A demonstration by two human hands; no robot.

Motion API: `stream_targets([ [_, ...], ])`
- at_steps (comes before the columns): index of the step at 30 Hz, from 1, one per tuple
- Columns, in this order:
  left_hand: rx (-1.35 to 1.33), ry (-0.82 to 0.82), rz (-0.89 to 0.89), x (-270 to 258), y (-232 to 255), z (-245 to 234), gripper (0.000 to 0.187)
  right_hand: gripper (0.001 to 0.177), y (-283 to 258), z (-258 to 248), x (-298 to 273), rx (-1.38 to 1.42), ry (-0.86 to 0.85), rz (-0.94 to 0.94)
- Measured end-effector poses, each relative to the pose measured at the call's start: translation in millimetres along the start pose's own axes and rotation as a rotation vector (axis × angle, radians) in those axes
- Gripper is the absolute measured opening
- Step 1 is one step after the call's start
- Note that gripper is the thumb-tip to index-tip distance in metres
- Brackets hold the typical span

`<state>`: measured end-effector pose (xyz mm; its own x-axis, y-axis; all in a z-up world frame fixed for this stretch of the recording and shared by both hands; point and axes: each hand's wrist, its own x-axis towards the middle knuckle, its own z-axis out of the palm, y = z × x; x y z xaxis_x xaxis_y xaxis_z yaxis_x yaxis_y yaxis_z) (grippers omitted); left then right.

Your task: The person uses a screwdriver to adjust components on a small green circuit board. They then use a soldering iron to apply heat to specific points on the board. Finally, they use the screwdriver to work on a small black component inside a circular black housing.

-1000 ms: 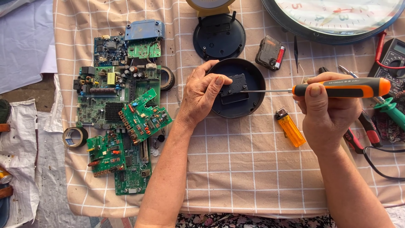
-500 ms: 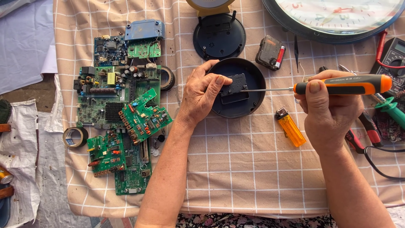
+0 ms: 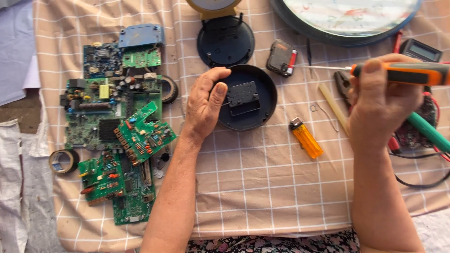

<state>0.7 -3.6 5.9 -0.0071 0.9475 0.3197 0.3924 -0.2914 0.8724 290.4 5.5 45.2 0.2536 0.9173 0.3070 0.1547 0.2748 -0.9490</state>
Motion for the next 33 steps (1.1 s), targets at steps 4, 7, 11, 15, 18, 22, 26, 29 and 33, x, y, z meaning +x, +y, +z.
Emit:
stream_targets([
  [4, -0.007, -0.015, 0.000, 0, 1, 1, 0.043, 0.016, 2, 0, 4, -0.065, -0.067, -0.055],
  [7, 0.021, 0.000, -0.021, 0, 2, 1, 0.047, 0.023, 7, -1, 7, -0.069, -0.146, -0.032],
  [11, 0.014, 0.008, -0.022, 0, 2, 0, 0.047, 0.038, 7, 0, 9, -0.063, -0.129, 0.023],
  [15, 0.033, 0.005, -0.022, 0, 0, 0, 0.052, 0.035, 7, 1, 10, -0.092, -0.111, -0.076],
  [18, 0.041, 0.004, -0.022, 0, 1, 0, 0.053, 0.037, 11, -1, 11, 0.030, -0.045, -0.069],
  [22, 0.043, 0.004, -0.034, 0, 2, 0, 0.056, 0.033, 8, -5, 12, 0.057, -0.020, -0.045],
  [26, 0.049, 0.006, -0.022, 1, 1, 0, 0.054, 0.029, 9, -10, 13, 0.034, -0.084, -0.047],
  [29, 0.048, 0.009, -0.028, 0, 0, 1, 0.053, 0.027, -12, -14, 15, -0.198, -0.243, -0.017],
  [33, 0.029, 0.019, -0.014, 1, 1, 1, 0.051, 0.030, -10, -27, 25, -0.272, -0.531, 0.233],
])
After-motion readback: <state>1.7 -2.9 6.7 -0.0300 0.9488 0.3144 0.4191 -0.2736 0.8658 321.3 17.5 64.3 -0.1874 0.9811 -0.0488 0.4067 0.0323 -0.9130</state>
